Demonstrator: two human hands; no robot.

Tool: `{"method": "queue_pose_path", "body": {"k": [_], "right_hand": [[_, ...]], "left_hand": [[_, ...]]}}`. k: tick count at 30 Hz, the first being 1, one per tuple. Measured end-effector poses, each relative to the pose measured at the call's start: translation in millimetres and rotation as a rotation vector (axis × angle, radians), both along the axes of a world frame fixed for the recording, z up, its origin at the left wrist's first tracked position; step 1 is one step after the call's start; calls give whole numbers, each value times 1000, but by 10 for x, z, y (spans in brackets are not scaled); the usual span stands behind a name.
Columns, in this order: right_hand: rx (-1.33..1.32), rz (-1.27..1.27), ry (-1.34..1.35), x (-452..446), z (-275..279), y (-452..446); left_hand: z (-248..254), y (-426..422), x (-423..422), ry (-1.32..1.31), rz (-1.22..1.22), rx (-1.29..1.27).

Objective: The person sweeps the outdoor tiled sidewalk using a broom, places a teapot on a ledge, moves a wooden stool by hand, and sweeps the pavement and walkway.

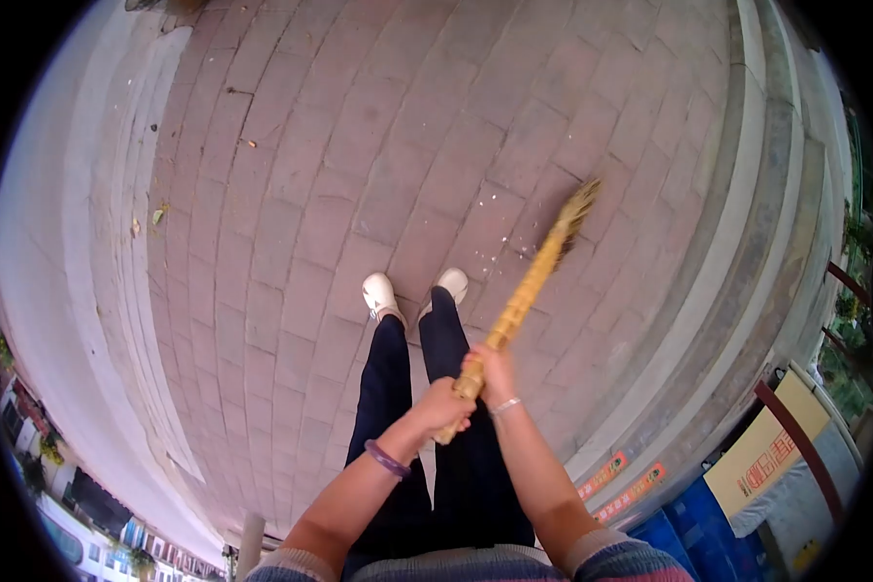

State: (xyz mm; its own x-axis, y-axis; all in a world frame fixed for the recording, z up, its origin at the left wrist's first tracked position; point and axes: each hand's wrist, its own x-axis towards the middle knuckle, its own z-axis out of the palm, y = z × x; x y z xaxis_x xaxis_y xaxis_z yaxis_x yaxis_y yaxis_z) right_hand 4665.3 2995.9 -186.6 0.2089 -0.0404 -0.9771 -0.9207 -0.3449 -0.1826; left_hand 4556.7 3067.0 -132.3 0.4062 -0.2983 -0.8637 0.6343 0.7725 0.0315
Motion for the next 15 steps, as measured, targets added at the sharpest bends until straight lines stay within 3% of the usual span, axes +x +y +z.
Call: {"method": "queue_pose_path", "body": {"k": [2, 4, 6, 9, 12, 15], "right_hand": [[69, 201, -57, -600, -226, -59], [116, 365, 71, -1142, 128, 342], [380, 766, 133, -1628, -20, 442], [644, 842, 352, -1547, 258, 1073], [602, 867, 115, -1289, 582, 1389], [386, 459, -14, -759, 642, 1437]], "left_hand": [[116, -65, -472, 107, 177, 80], [426, -212, -992, 390, 238, 217], [694, -265, -1149, 509, 482, 316], [757, -121, -964, 476, 753, 489], [767, 38, -873, 297, 783, 542], [694, 345, -613, 116, 599, 429]]}}
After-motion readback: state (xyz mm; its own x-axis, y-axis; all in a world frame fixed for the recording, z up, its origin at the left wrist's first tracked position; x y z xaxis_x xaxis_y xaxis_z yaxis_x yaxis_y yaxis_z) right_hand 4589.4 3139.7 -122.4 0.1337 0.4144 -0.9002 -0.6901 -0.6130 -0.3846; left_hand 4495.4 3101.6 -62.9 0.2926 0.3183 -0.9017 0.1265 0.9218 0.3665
